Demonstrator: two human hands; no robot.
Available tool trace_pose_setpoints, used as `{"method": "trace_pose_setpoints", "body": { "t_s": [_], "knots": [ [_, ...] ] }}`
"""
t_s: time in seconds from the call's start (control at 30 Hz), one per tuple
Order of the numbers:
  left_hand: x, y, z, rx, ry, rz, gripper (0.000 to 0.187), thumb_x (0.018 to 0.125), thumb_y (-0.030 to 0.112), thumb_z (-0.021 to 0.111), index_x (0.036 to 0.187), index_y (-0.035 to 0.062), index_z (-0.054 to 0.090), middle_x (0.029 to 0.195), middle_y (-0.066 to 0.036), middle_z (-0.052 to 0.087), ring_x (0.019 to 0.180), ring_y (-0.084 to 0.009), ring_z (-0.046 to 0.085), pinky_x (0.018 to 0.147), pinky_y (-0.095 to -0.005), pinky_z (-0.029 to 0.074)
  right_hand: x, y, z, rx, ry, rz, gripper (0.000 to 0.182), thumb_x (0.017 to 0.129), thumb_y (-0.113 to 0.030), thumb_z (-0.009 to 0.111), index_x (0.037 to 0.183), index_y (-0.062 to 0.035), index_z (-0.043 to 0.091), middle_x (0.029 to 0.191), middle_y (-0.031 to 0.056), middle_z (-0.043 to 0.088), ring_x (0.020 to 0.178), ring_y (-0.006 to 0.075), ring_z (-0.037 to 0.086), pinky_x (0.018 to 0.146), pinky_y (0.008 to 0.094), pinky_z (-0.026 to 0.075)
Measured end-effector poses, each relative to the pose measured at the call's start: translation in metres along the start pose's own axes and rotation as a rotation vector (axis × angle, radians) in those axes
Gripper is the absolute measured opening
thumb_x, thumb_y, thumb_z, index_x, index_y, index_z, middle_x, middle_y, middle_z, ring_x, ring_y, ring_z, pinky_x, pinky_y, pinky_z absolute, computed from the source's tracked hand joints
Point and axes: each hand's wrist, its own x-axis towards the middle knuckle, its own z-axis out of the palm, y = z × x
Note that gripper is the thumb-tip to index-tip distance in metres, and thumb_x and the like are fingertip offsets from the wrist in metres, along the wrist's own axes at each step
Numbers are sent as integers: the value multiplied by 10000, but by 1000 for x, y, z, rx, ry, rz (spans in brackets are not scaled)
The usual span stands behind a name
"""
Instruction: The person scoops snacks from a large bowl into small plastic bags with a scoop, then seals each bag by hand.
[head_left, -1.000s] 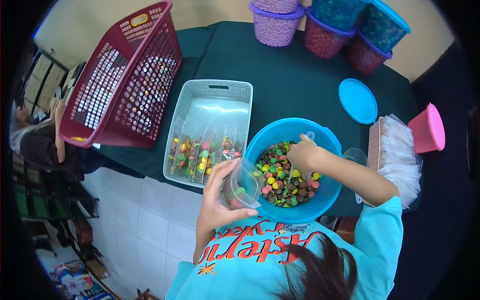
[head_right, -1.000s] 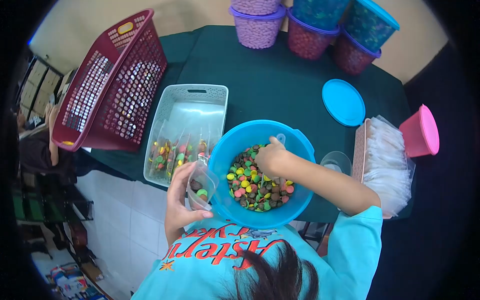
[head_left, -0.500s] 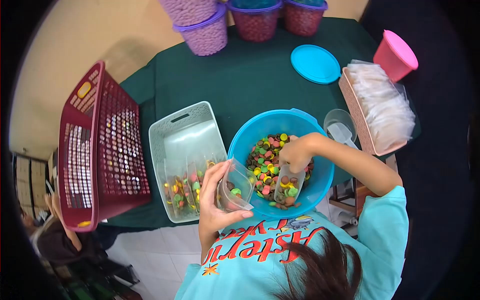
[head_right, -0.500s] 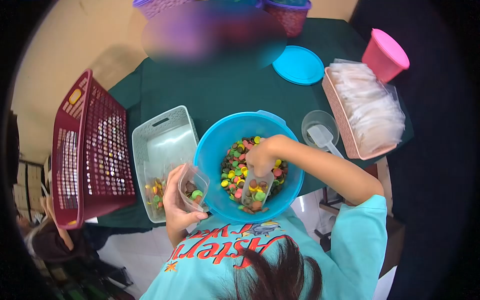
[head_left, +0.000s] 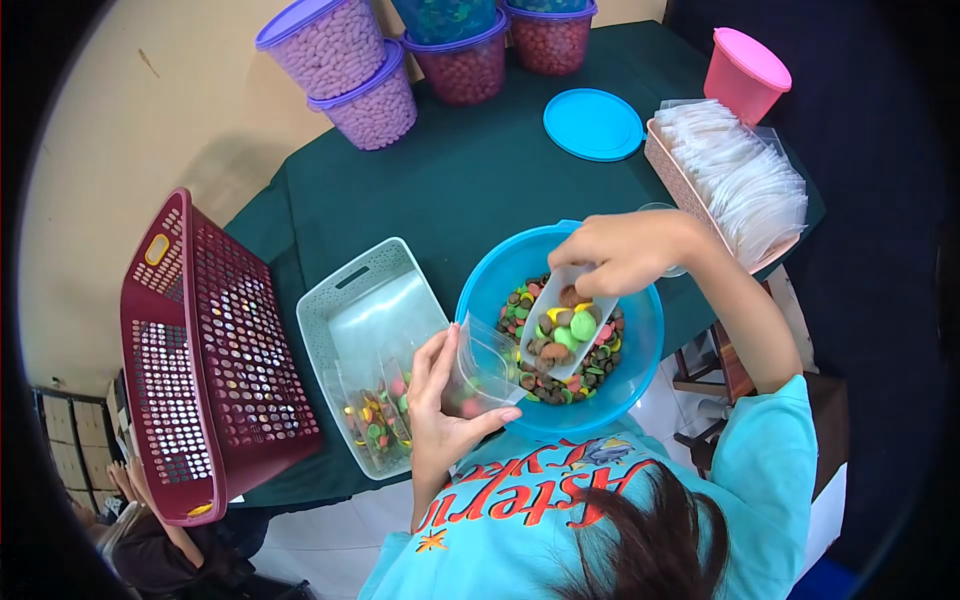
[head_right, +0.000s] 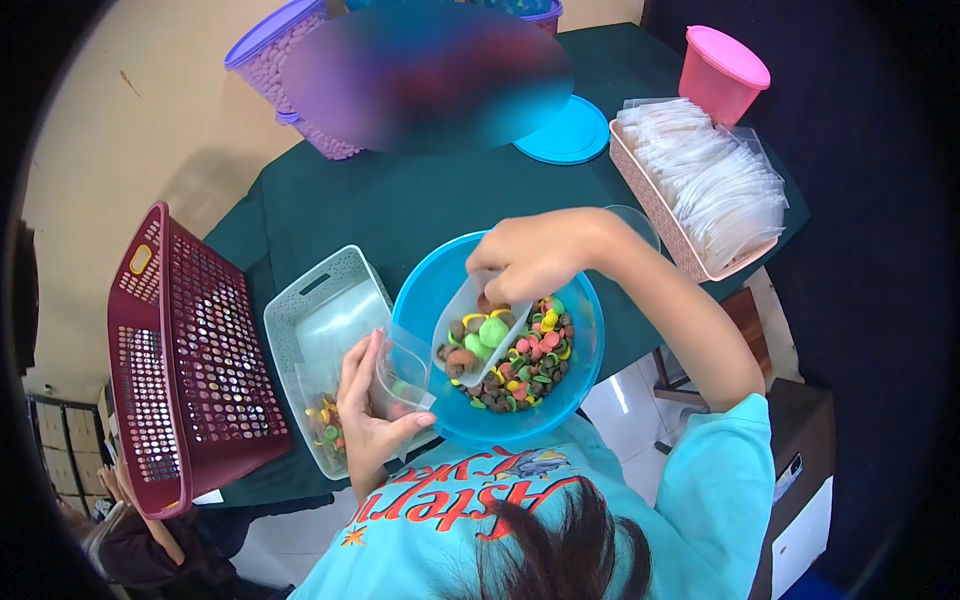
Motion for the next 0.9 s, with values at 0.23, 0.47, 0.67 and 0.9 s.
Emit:
{"method": "trace_pose_setpoints", "body": {
  "t_s": [0.23,0.47,0.67,0.9],
  "knots": [
    [0,7,5,115,54,62,932,472,294,838,1240,-31,421,1178,-185,448,1082,-285,473,884,-357,405,0,-30,-16,-439,300,-51,239,655,-127,477,817,23,567,651,153,606,631,288,591,653,394,412],
    [-8,17,15,179,150,27,912,491,292,835,1233,-42,423,1176,-188,449,1070,-292,478,869,-371,421,11,-83,16,-950,386,-202,218,635,-166,568,763,9,556,572,105,567,605,217,560,657,310,330],
    [-23,23,23,166,293,-69,914,456,278,839,1211,-56,446,1183,-185,454,1086,-281,467,903,-355,381,33,-59,-4,-665,262,-440,200,659,-137,510,787,7,563,584,128,561,607,250,546,674,330,345],
    [-36,25,23,141,381,-43,904,494,283,837,1235,-30,424,1181,-166,452,1067,-269,487,881,-346,409,61,-4,-14,32,-16,-652,239,701,-90,408,873,3,546,677,158,595,569,273,575,512,341,432]
  ]
}}
